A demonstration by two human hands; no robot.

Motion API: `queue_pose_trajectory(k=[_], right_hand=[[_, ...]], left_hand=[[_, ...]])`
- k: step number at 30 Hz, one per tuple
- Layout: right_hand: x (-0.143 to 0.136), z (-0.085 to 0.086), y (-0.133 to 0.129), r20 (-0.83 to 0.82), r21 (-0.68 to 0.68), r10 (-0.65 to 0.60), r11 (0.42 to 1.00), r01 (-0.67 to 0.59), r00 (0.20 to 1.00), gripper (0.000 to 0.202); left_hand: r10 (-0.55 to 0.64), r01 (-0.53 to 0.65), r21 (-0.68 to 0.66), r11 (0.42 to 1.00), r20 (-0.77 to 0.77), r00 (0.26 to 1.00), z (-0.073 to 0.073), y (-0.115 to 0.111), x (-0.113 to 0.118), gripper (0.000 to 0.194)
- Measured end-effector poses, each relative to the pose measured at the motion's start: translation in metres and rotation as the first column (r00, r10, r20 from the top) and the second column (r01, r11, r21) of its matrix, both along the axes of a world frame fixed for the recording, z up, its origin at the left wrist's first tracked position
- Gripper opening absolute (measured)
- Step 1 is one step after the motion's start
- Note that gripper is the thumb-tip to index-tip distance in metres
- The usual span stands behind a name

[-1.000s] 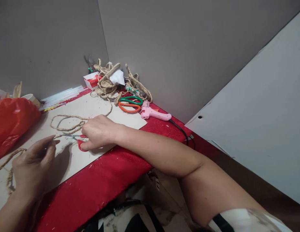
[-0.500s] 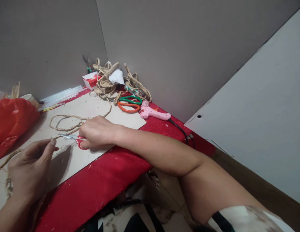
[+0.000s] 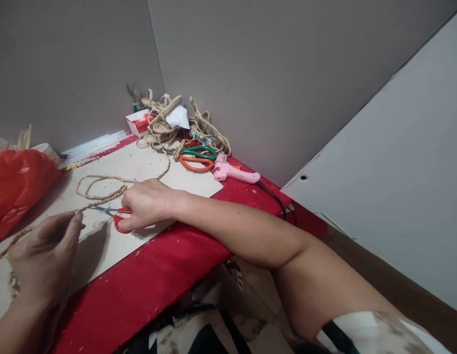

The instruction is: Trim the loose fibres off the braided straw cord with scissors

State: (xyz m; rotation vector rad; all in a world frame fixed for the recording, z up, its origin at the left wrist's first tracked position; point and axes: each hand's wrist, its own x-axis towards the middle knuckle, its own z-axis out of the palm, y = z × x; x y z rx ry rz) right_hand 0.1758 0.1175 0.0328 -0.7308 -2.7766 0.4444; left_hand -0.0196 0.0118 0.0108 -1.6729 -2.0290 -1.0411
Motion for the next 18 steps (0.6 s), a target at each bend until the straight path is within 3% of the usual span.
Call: queue_pose_trajectory(k=[10, 18], right_hand=[[-0.0038, -0.0071, 0.0026, -0.050, -0.042, 0.000, 0.999, -0.003, 0.999, 0.024], [-0.0003, -0.0003, 0.0009, 0.009, -0.068, -0.017, 0.998, 0.018, 1.000, 0.033]], left_hand=[[0.013, -0.013, 0.000, 1.000, 0.028, 1.000, -0.0021, -0.0003, -0.0014, 0.018], [0.029, -0.030, 0.001, 1.000, 0.140, 0.990, -0.0015, 0.0006, -0.0004, 0.019]])
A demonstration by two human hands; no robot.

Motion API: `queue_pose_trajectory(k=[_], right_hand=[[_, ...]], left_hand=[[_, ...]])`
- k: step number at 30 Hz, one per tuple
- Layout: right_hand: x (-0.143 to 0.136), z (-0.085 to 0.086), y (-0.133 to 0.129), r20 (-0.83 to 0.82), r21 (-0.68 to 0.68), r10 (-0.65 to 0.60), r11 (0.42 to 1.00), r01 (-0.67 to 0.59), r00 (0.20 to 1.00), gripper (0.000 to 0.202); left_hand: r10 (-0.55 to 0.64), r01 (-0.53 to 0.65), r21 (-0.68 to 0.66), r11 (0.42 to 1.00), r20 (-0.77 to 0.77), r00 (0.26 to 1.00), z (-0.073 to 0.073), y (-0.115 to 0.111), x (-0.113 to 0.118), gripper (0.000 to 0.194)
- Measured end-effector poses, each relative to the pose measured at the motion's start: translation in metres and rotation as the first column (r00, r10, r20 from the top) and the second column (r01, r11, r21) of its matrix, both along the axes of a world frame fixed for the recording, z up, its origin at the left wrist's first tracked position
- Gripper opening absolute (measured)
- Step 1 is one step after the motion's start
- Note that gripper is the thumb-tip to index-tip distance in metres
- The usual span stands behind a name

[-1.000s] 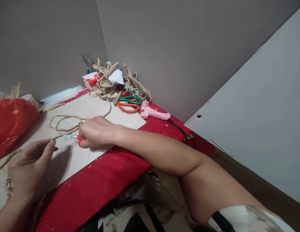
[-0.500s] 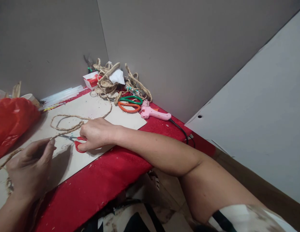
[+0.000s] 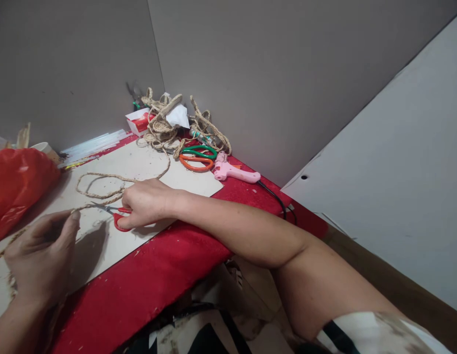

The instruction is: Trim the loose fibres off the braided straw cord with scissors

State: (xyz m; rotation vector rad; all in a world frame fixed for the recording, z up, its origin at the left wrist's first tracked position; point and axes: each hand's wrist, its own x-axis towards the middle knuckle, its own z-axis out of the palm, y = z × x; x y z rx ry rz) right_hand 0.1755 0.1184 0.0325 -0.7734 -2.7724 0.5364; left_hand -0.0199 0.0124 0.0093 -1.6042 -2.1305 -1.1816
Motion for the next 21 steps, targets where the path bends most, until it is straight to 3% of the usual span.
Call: queue_pose_trajectory(k=[6, 12, 21], right_hand=[[-0.002, -0.003, 0.001, 0.006, -0.050, 0.006, 0.999, -0.006, 1.000, 0.034], [-0.003, -0.006, 0.004, -0.070, -0.100, 0.012, 0.995, -0.019, 0.997, 0.026], [0.001, 0.001, -0.004, -0.066, -0.083, 0.068, 0.994, -0.074, 0.995, 0.034]], left_hand=[[-0.020, 0.032, -0.056, 0.998, 0.204, 0.979, 0.003, 0.000, 0.005, 0.018], [-0.063, 0.146, -0.137, 0.980, 0.482, 0.874, 0.008, 0.001, 0.005, 0.025], [-0.060, 0.150, -0.099, 0.984, 0.606, 0.793, 0.011, 0.001, 0.005, 0.021]])
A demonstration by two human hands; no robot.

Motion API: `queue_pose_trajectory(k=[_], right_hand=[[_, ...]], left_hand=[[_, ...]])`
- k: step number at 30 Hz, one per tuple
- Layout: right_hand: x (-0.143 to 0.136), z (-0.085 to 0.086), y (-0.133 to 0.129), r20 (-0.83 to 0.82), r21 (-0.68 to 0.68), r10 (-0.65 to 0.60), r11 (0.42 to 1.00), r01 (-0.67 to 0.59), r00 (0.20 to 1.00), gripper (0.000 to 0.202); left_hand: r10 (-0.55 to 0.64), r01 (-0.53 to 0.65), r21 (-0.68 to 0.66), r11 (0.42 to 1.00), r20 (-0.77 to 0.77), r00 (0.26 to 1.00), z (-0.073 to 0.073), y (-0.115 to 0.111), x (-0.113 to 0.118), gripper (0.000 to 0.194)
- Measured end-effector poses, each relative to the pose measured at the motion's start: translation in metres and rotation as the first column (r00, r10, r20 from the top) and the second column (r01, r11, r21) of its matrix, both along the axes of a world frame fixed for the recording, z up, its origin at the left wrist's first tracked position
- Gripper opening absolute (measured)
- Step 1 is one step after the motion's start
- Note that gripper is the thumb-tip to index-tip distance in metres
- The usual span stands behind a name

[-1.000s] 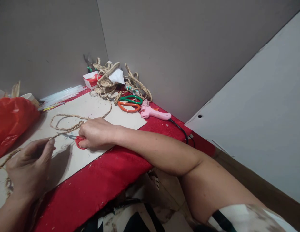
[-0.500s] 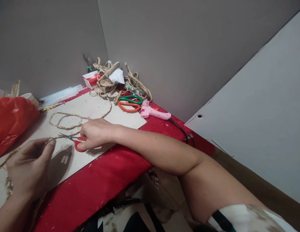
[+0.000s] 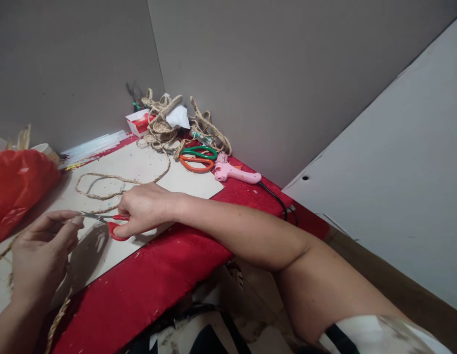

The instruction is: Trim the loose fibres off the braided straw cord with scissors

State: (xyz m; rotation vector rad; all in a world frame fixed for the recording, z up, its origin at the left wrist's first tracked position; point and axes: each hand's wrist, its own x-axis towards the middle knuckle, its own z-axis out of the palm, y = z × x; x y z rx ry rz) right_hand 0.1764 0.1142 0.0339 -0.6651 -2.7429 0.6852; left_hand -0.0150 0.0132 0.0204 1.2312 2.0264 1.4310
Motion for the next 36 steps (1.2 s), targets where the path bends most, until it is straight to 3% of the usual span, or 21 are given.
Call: queue_pose_trajectory(k=[9, 13, 20, 24, 28, 36], right_hand=[[0.001, -0.001, 0.001, 0.006, 0.032, 0.015, 0.999, -0.015, 1.000, 0.036], [0.001, 0.000, 0.001, 0.003, 0.100, -0.005, 0.995, 0.004, 1.000, 0.035], [0.004, 0.001, 0.002, 0.013, 0.135, -0.032, 0.990, 0.030, 0.999, 0.036], [0.003, 0.001, 0.003, 0.060, 0.146, -0.031, 0.989, 0.022, 0.998, 0.034], [0.002, 0.000, 0.005, 0.057, 0.162, -0.022, 0.987, 0.012, 0.998, 0.034], [0.000, 0.001, 0.003, 0.111, 0.236, -0.004, 0.972, -0.022, 0.994, 0.036]], left_hand=[[-0.123, 0.104, 0.112, 0.988, 0.177, 0.976, 0.003, -0.001, 0.004, 0.011], [-0.102, 0.094, 0.075, 0.993, 0.123, 0.987, 0.004, -0.001, 0.003, 0.021], [-0.175, 0.166, 0.097, 0.981, 0.102, 0.979, 0.000, -0.001, 0.003, 0.038], [-0.128, 0.134, -0.006, 0.991, 0.266, 0.955, 0.005, 0.001, 0.004, 0.039], [-0.079, 0.140, -0.096, 0.985, 0.472, 0.878, 0.007, 0.005, -0.002, 0.052], [-0.043, 0.067, -0.060, 0.996, 0.333, 0.942, 0.001, 0.003, -0.003, 0.054]])
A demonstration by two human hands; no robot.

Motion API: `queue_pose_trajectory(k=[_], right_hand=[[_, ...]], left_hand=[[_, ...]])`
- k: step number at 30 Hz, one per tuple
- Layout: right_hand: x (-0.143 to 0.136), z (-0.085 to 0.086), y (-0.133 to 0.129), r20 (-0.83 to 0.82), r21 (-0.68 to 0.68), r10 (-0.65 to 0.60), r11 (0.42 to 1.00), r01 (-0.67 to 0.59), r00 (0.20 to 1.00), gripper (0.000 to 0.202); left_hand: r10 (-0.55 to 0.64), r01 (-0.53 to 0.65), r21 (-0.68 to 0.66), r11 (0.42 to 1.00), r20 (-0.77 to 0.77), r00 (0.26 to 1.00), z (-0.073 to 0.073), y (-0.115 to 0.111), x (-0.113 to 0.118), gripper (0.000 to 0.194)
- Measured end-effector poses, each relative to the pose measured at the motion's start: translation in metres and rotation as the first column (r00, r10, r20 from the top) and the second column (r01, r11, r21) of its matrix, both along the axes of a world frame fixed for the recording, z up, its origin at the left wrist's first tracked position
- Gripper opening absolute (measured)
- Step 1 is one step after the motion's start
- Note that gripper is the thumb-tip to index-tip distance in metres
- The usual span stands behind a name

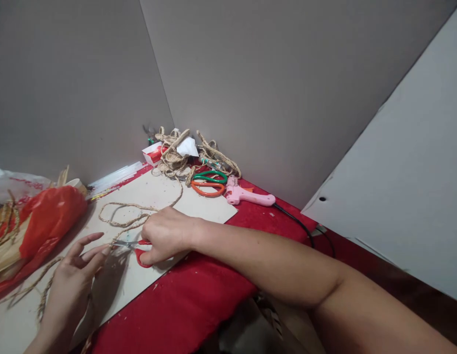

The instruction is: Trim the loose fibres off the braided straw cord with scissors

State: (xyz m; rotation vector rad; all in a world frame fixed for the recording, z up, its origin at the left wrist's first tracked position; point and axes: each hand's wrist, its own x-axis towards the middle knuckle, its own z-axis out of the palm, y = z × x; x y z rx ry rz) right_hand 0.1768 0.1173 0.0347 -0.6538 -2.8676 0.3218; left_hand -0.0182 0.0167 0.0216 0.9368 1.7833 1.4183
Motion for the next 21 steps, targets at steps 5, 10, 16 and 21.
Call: queue_pose_trajectory(k=[5, 10, 16, 21], right_hand=[[-0.0022, -0.0035, -0.0008, 0.038, 0.074, -0.006, 0.997, 0.003, 0.999, 0.039], [-0.0027, -0.0050, -0.0007, 0.040, 0.109, 0.009, 0.994, -0.013, 0.999, 0.040], [-0.0043, -0.0060, -0.0011, 0.047, 0.117, 0.017, 0.993, -0.022, 0.999, 0.039], [-0.0056, -0.0094, -0.0017, 0.024, 0.128, 0.051, 0.990, -0.054, 0.998, 0.029]], left_hand=[[-0.020, 0.020, 0.004, 1.000, -0.030, 0.999, 0.0009, -0.0019, 0.0060, 0.054], [-0.041, 0.041, -0.003, 0.999, -0.045, 0.998, -0.0004, -0.0010, 0.0060, 0.057], [-0.046, 0.049, 0.017, 0.999, -0.117, 0.992, -0.0019, -0.0022, 0.0053, 0.054], [-0.024, 0.025, 0.014, 1.000, -0.080, 0.997, -0.0019, -0.0025, 0.0085, 0.054]])
